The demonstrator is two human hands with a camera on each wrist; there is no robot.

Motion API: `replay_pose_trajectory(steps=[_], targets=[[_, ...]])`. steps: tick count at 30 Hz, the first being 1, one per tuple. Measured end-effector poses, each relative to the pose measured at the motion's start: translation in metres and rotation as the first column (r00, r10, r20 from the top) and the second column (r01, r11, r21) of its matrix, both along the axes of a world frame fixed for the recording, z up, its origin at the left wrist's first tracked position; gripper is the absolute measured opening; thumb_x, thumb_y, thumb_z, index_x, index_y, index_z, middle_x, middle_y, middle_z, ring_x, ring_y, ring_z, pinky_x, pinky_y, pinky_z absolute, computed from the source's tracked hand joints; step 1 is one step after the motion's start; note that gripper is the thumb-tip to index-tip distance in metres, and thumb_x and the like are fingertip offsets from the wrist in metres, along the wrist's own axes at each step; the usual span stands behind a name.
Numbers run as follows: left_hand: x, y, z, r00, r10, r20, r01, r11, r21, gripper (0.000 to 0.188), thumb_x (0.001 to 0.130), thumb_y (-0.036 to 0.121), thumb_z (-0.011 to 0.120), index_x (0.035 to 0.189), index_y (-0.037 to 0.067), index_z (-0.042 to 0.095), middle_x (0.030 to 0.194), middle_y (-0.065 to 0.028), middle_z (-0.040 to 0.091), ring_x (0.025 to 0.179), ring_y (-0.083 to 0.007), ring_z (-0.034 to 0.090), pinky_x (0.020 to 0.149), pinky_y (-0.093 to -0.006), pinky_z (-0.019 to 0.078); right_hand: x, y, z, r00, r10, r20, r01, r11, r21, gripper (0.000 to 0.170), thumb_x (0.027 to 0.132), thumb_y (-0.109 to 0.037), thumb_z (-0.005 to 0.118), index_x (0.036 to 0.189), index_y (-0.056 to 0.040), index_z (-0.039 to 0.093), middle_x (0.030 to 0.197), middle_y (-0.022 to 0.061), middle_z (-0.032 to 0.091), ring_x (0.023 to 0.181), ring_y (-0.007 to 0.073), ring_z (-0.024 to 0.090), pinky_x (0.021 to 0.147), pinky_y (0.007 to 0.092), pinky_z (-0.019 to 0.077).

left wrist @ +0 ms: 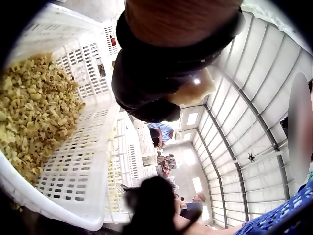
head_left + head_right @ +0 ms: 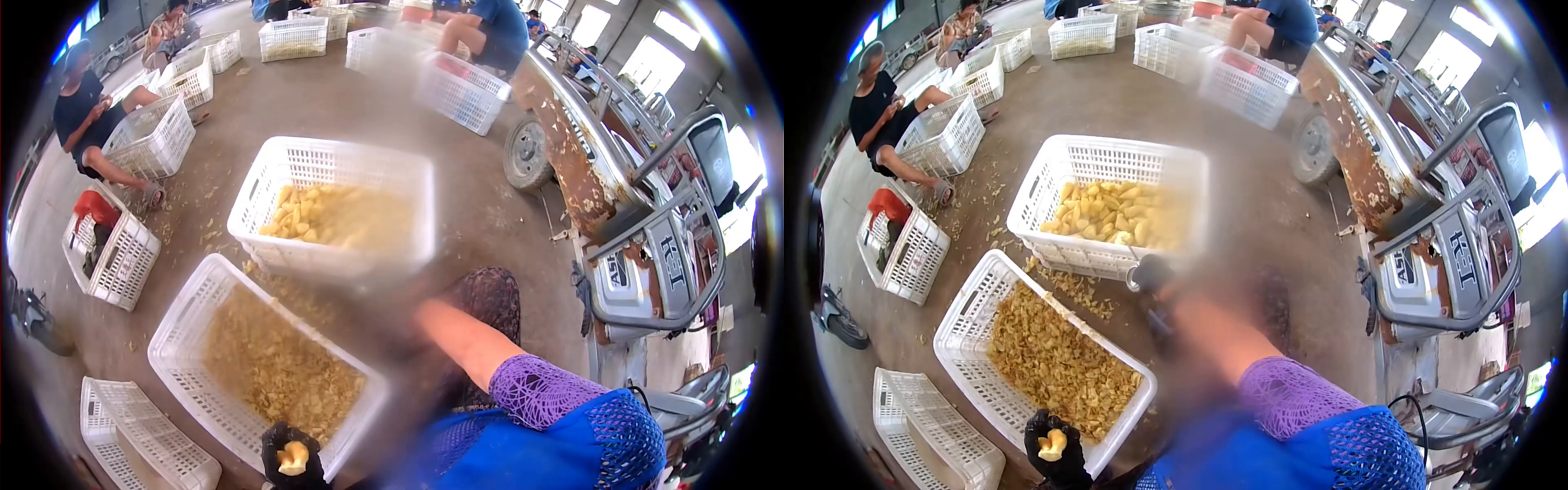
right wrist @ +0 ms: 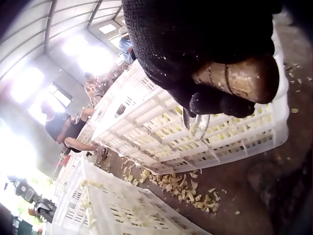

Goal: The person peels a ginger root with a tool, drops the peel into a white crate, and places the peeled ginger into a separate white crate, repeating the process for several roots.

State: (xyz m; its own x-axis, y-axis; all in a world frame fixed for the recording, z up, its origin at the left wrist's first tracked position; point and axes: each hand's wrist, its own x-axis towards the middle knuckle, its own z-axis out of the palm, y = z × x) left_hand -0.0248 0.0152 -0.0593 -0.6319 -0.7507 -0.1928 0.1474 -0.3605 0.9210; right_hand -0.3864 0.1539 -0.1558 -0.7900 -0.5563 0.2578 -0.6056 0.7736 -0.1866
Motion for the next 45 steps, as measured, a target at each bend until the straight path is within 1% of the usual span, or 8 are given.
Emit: replay_pose_trajectory(steps=[5,6,10,23,30,32,37,45], targets=[[-0.005,0.003,0.007,0.998,0.059,0.013,-0.054,0.966,-0.253,0.04,0.066,-0.01,0.064,0.103,0.001,0.054,0.083,-0.0046,0.055,0.071,-0.0138,0.053,0.058,-0.0249,0.0472,0.024,-0.02,0.076,0.927,0.352,-0.133,-0.368,0.92,-0.134,0.026,0.085,-0.02,0.048,0.101,-0.006,0.062,0.088,0.0094,0.064,0.08,0.0239,0.062,0.069,0.0342,0.0478],[-0.014,0.009,0.029,0.987,0.093,0.128,-0.047,0.945,-0.323,0.025,0.076,0.003,0.056,0.1,-0.001,0.055,0.081,-0.007,0.054,0.069,-0.0163,0.053,0.058,-0.0267,0.0456,0.0,-0.005,0.029,0.835,0.532,-0.138,-0.423,0.783,0.457,0.018,0.08,-0.018,0.052,0.09,-0.0097,0.065,0.085,0.008,0.065,0.074,0.0212,0.062,0.062,0.0336,0.047],[-0.013,0.013,0.033,0.973,0.16,0.165,-0.123,0.97,-0.211,0.033,0.086,0.03,0.046,0.093,-0.001,0.056,0.076,-0.0111,0.054,0.066,-0.022,0.051,0.059,-0.0302,0.0432,-0.019,0.004,0.011,0.853,0.521,-0.028,-0.502,0.834,0.229,0.014,0.077,-0.019,0.054,0.083,-0.0111,0.064,0.079,0.0073,0.064,0.069,0.0215,0.061,0.06,0.0338,0.046],[-0.002,0.011,0.028,0.989,0.114,0.094,-0.108,0.992,-0.063,0.029,0.088,0.026,0.045,0.095,0.0,0.054,0.09,-0.0127,0.055,0.072,-0.0231,0.054,0.058,-0.0324,0.0461,-0.019,0.005,0.026,0.747,0.655,-0.115,-0.605,0.741,0.291,0.008,0.069,-0.019,0.059,0.064,-0.0152,0.062,0.062,0.0052,0.061,0.054,0.0225,0.057,0.052,0.0346,0.043],[-0.004,0.01,0.031,0.993,0.12,-0.013,-0.118,0.989,0.094,0.025,0.09,0.022,0.044,0.093,0.0,0.054,0.09,-0.0123,0.054,0.072,-0.0219,0.054,0.059,-0.0313,0.047,0.002,0.004,0.029,0.899,0.438,-0.024,-0.439,0.897,-0.045,0.003,0.067,-0.014,0.06,0.064,-0.0151,0.059,0.057,0.0053,0.057,0.051,0.0226,0.054,0.048,0.0335,0.0409],[-0.007,0.013,0.039,0.993,0.06,0.106,-0.036,0.977,-0.212,0.02,0.09,0.015,0.043,0.094,-0.002,0.053,0.09,-0.0115,0.054,0.073,-0.02,0.054,0.06,-0.0295,0.0478,0.007,0.006,0.027,0.947,0.309,0.088,-0.283,0.932,-0.229,0.003,0.066,-0.013,0.061,0.065,-0.0156,0.059,0.057,0.0052,0.056,0.051,0.0228,0.054,0.048,0.0338,0.0409],[-0.003,0.012,0.029,0.997,0.063,0.036,-0.058,0.988,-0.141,0.015,0.083,-0.001,0.052,0.098,-0.002,0.053,0.085,-0.0076,0.054,0.07,-0.0155,0.054,0.059,-0.026,0.0477,0.005,0.008,0.035,0.81,0.488,-0.325,-0.513,0.859,0.011,0.011,0.062,-0.008,0.063,0.067,-0.0159,0.057,0.056,0.0048,0.055,0.051,0.0231,0.055,0.048,0.0339,0.0421],[-0.004,0.013,0.03,0.994,0.081,0.072,-0.055,0.951,-0.305,0.024,0.077,-0.006,0.058,0.1,-0.002,0.054,0.079,-0.0041,0.053,0.064,-0.012,0.053,0.057,-0.0239,0.0465,-0.009,0.02,0.005,0.877,0.455,-0.155,-0.465,0.884,-0.038,0.008,0.066,-0.007,0.059,0.067,-0.0153,0.058,0.058,0.0046,0.057,0.051,0.0221,0.055,0.048,0.0319,0.0433]])
